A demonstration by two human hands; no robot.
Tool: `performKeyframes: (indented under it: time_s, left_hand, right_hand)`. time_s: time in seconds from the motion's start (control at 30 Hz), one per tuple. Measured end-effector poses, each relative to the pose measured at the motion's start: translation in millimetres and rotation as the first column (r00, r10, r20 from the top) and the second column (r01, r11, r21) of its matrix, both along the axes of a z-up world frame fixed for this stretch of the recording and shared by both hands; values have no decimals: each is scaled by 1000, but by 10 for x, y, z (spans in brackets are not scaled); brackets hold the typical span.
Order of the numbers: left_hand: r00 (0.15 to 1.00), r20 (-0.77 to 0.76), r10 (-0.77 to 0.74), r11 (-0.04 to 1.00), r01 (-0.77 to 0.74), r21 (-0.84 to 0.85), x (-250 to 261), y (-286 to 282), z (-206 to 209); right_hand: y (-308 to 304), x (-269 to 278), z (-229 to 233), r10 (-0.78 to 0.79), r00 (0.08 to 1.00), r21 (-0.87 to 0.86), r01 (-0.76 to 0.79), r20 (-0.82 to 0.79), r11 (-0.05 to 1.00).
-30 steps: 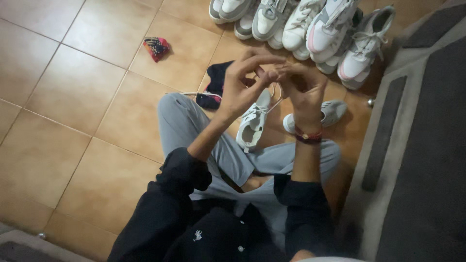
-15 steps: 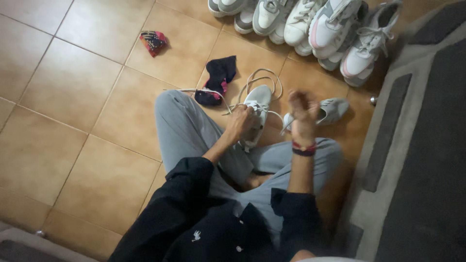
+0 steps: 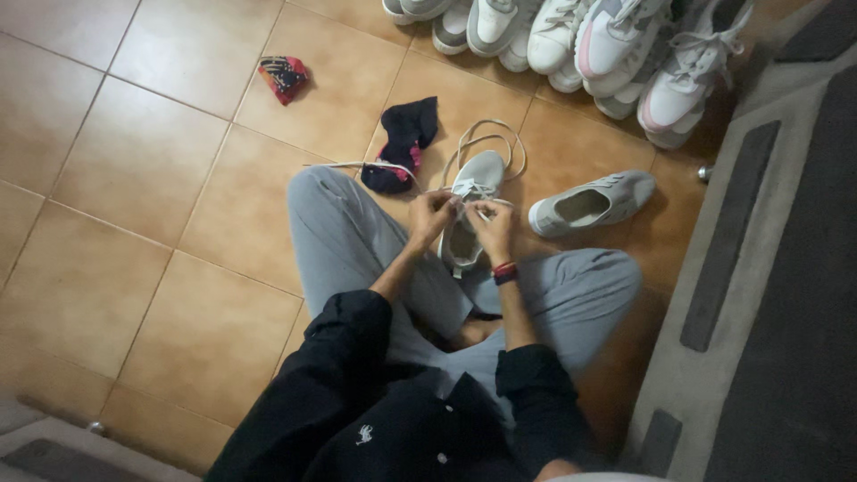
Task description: The person sits on the floor and laces a white sneaker by threading the laces through the eyelets and tying them. A dark sock and a small colorful pouch are visible nearby.
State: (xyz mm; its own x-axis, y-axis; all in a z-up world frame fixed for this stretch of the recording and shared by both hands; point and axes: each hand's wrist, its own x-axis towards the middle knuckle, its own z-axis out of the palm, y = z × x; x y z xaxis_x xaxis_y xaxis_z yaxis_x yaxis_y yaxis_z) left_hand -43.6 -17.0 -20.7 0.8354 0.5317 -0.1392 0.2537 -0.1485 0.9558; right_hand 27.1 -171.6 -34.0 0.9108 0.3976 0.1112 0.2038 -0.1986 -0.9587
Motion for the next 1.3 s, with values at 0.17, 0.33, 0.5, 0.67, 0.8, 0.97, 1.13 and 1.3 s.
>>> performKeyframes:
  time_s: [0.17, 0.33, 0.5, 0.67, 0.8, 0.97, 1.13, 1.3]
  left_hand:
    - [999, 19, -33, 999, 34, -4, 3, 25, 10]
    - [997, 37, -72, 997, 72, -7, -32, 17, 56]
    - [998, -10, -67, 997, 67, -34, 3, 30, -122]
    - [995, 39, -97, 988, 101, -115, 118, 96, -435]
    - [997, 17, -74, 988, 71, 134, 87, 131, -453]
    - [992, -60, -111, 953, 123, 276, 69, 130, -270]
    - [992, -46, -116, 618, 108, 779, -138, 425, 41]
    - [992, -123, 30, 388, 102, 916, -592, 1004, 744]
  right_hand:
    - [49, -40, 7, -34, 999, -62, 33, -20, 998]
    - [68, -66, 213, -54, 992, -234, 80, 116, 969]
    - [107, -14, 365, -14, 992, -256, 45, 124, 965]
    - [81, -120, 784, -17, 960, -291, 102, 281, 951]
    - [-110, -428, 1124, -115, 767, -466, 494, 632, 734]
    - [-255, -531, 802, -30, 986, -836, 156, 165, 525]
    - [-296, -520, 178, -51, 982, -789, 176, 181, 589]
    - [-439, -444, 96, -35, 982, -765, 169, 188, 622]
